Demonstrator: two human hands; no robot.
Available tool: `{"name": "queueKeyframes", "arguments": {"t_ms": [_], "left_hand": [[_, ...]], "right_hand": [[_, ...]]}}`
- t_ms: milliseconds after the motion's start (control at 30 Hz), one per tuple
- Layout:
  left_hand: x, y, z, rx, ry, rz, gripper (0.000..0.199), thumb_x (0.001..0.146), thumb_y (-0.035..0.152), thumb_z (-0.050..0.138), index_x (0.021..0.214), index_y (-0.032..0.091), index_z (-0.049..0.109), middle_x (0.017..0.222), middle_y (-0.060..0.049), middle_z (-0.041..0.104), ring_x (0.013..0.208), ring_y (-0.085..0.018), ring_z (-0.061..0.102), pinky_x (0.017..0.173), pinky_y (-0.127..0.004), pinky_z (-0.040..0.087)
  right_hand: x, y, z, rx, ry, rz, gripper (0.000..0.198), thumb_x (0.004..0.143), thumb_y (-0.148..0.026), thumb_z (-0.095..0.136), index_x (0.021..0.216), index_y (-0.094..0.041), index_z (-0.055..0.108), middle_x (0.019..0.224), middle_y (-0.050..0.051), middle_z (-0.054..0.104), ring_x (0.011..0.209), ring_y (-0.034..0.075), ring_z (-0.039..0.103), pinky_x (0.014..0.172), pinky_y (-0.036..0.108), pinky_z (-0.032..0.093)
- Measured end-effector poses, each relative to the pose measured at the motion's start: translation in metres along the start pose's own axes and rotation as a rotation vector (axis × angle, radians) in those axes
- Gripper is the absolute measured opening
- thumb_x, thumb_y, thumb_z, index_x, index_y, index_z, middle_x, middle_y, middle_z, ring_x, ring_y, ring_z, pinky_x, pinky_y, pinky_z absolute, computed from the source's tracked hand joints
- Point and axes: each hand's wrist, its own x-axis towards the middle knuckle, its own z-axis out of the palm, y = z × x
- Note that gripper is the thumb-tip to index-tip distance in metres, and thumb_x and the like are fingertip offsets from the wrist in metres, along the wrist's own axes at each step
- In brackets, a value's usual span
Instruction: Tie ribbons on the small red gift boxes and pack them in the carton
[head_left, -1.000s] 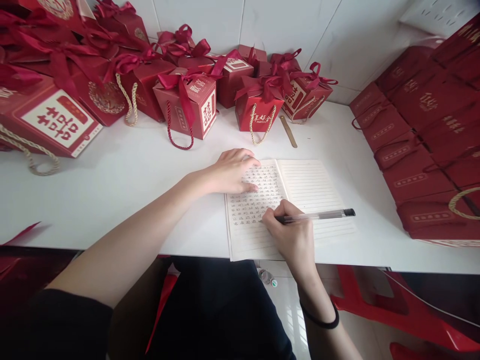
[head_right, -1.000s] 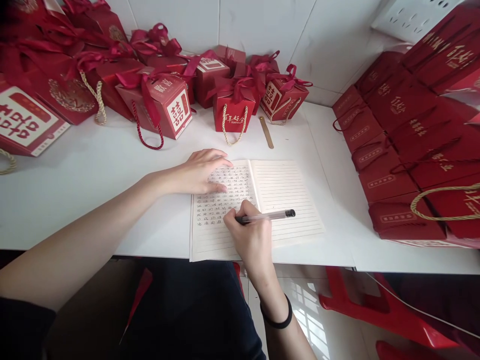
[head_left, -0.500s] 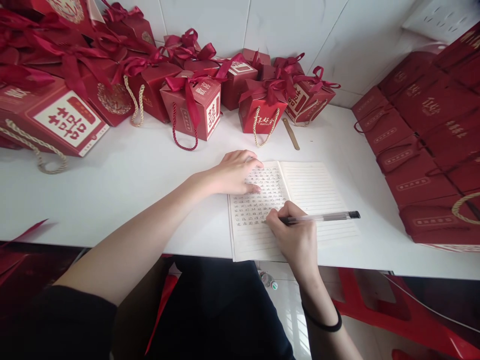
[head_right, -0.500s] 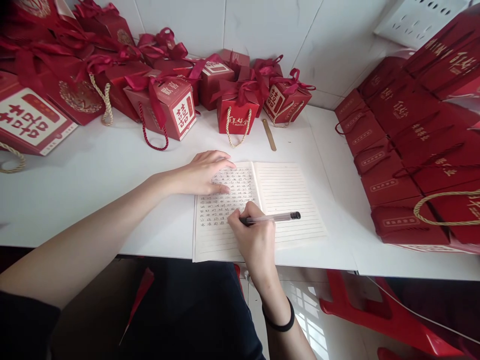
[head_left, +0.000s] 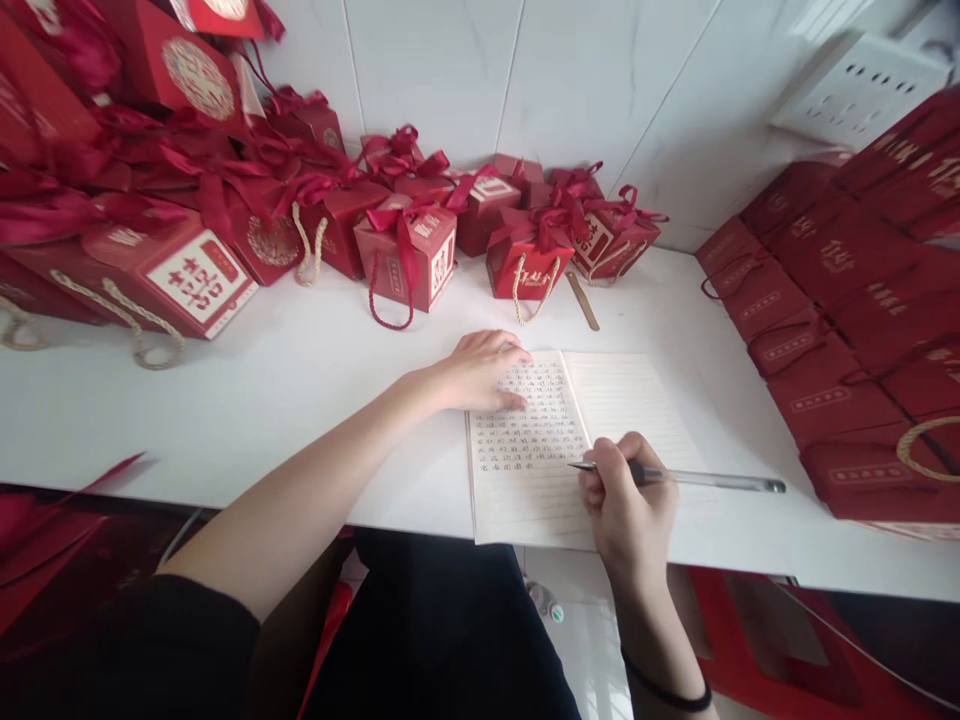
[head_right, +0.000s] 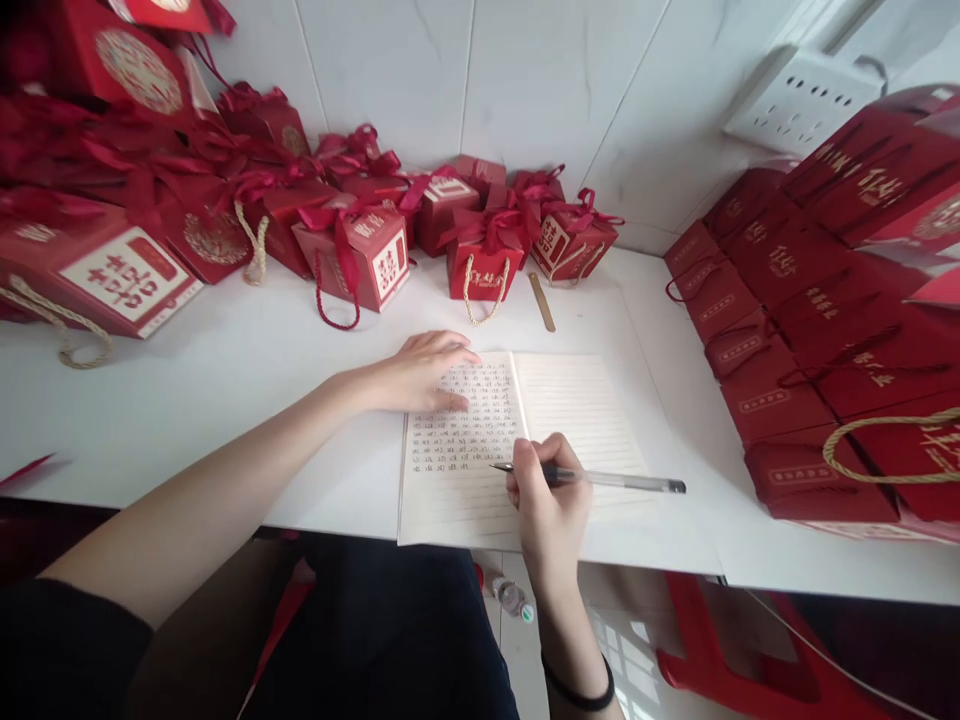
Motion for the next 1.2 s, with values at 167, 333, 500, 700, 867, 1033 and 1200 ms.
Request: {"name": "queueKeyframes", "arguments": {"t_ms": [167, 333, 500, 700, 867, 1033, 1200], "left_hand": [[-0.003, -0.001, 0.004, -0.042, 0.060, -0.002, 0.060, 0.071, 0.045, 0.069, 0.123, 0.022, 0.052, 0.137, -0.011, 0.043, 0.133, -0.030, 0.031, 0.111, -0.046, 0.022], [-0.006, -0.008, 0.007, -0.094, 0.124, 0.016, 0.062, 0.063, 0.043, 0.076, 0.118, 0.022, 0.057, 0.131, -0.013, 0.047, 0.129, -0.033, 0.038, 0.107, -0.049, 0.028], [-0.009, -0.015, 0.011, -0.140, 0.131, 0.012, 0.065, 0.060, 0.047, 0.075, 0.119, 0.024, 0.058, 0.131, -0.012, 0.046, 0.131, -0.031, 0.035, 0.111, -0.046, 0.026], [-0.005, -0.014, 0.016, -0.177, 0.321, 0.002, 0.028, 0.074, 0.038, 0.061, 0.097, 0.023, 0.065, 0.114, -0.009, 0.061, 0.113, -0.025, 0.054, 0.105, -0.042, 0.038], [-0.015, -0.008, -0.012, -0.177, 0.750, 0.149, 0.018, 0.084, 0.031, 0.041, 0.079, 0.023, 0.056, 0.091, -0.008, 0.066, 0.092, -0.020, 0.062, 0.087, -0.038, 0.050], [-0.038, -0.039, -0.077, -0.150, 1.238, -0.129, 0.019, 0.088, 0.032, 0.032, 0.082, 0.023, 0.048, 0.091, -0.007, 0.062, 0.091, -0.018, 0.061, 0.083, -0.034, 0.051], [-0.056, -0.104, -0.149, -0.025, 1.223, -0.460, 0.019, 0.084, 0.018, 0.036, 0.092, 0.020, 0.053, 0.104, -0.008, 0.062, 0.099, -0.018, 0.059, 0.091, -0.033, 0.048]], "right_hand": [[0.026, -0.019, -0.009, -0.139, -0.062, -0.126, 0.038, 0.076, -0.052, 0.063, 0.069, -0.019, 0.047, 0.048, -0.005, 0.045, 0.033, 0.006, 0.036, 0.032, 0.018, 0.026], [0.107, -0.032, 0.016, -0.395, -0.145, -0.458, 0.035, 0.077, -0.053, 0.055, 0.081, -0.019, 0.054, 0.068, 0.001, 0.059, 0.035, 0.010, 0.045, 0.038, 0.024, 0.036], [0.164, -0.006, 0.043, -0.460, -0.136, -0.759, 0.024, 0.079, -0.042, 0.046, 0.078, -0.021, 0.056, 0.081, 0.008, 0.062, 0.072, 0.021, 0.061, 0.065, 0.032, 0.050], [0.172, 0.025, 0.029, -0.646, -0.291, -0.827, 0.033, 0.084, -0.018, 0.030, 0.098, -0.025, 0.059, 0.100, 0.007, 0.059, 0.080, 0.018, 0.063, 0.067, 0.030, 0.052], [0.177, 0.032, 0.026, -0.762, -0.253, -0.915, 0.037, 0.084, -0.016, 0.029, 0.102, -0.021, 0.061, 0.095, 0.011, 0.061, 0.076, 0.020, 0.064, 0.060, 0.030, 0.053], [0.174, 0.030, 0.031, -0.792, -0.231, -0.963, 0.040, 0.087, -0.019, 0.027, 0.106, -0.020, 0.062, 0.102, 0.014, 0.062, 0.086, 0.025, 0.066, 0.062, 0.035, 0.057], [0.132, 0.010, 0.044, -0.639, -0.409, -1.003, 0.030, 0.093, -0.030, 0.035, 0.095, -0.021, 0.063, 0.099, 0.010, 0.063, 0.082, 0.019, 0.067, 0.068, 0.028, 0.058]]}}
